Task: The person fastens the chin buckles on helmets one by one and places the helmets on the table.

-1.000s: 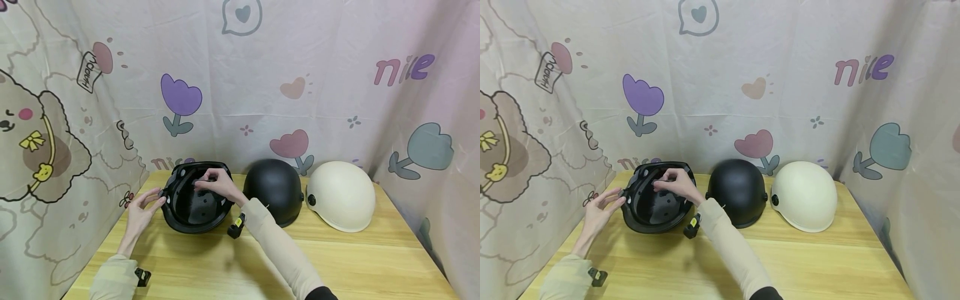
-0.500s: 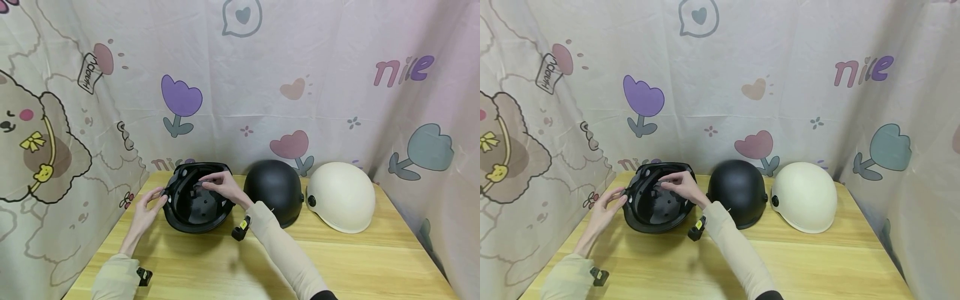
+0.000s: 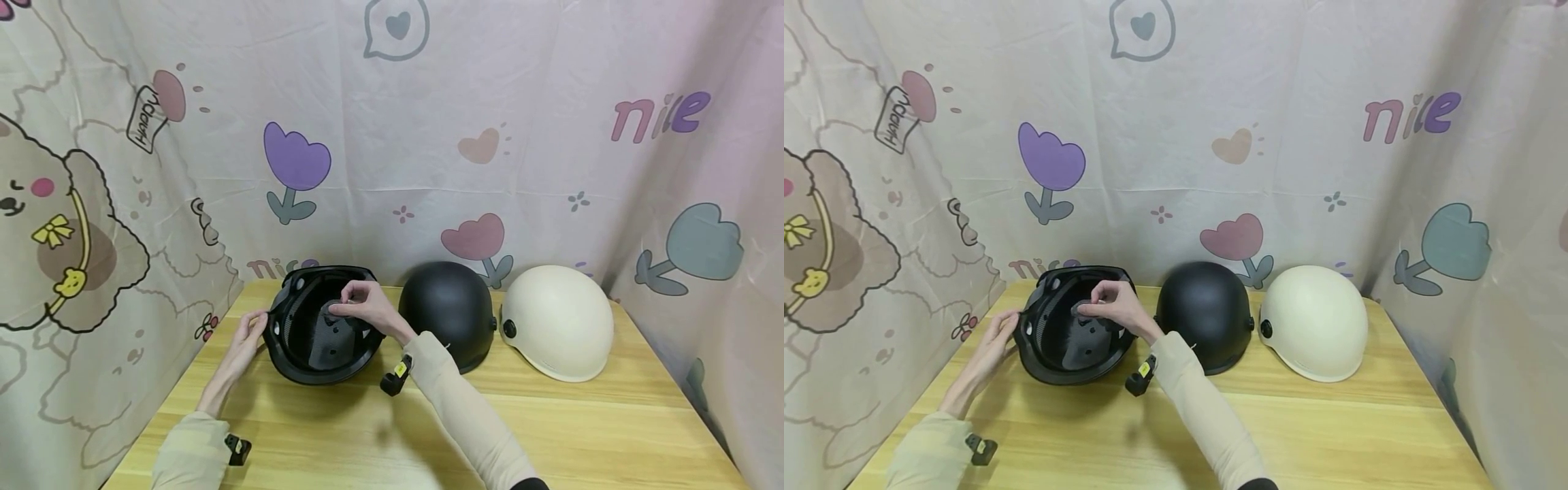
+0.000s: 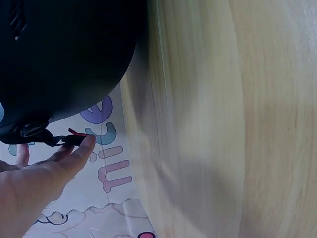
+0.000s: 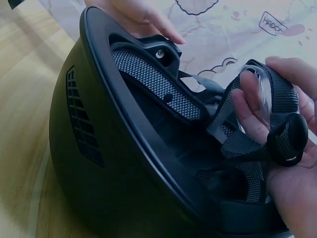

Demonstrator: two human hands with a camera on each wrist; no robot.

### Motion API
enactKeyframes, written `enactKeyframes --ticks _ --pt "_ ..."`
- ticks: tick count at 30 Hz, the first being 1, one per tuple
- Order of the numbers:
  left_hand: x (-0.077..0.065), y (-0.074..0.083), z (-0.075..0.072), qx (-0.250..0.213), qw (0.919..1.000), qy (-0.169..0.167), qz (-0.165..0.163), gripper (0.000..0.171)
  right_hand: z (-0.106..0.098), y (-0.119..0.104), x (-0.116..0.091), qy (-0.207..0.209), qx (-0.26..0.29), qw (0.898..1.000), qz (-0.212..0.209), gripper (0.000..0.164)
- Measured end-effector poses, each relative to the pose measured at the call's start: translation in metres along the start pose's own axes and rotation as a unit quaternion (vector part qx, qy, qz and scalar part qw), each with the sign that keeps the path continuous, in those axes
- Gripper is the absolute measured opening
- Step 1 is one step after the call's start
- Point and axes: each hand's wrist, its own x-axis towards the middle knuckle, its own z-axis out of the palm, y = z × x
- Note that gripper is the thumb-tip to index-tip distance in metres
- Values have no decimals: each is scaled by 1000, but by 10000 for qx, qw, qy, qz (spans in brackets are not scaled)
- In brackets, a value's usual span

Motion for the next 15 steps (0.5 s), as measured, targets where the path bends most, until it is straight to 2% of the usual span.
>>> enactKeyframes --ticks 4,9,15 --pt "1 -1 1 -281 9995 -79 -132 58 -1 0 0 -286 271 9991 178 15" --pt "2 -3 1 -702 9970 -259 -215 51 -3 -1 -1 -424 133 9981 437 22" --pt "4 -4 0 -1036 9934 -302 -388 37 -4 0 -2 -364 -62 9985 410 22"
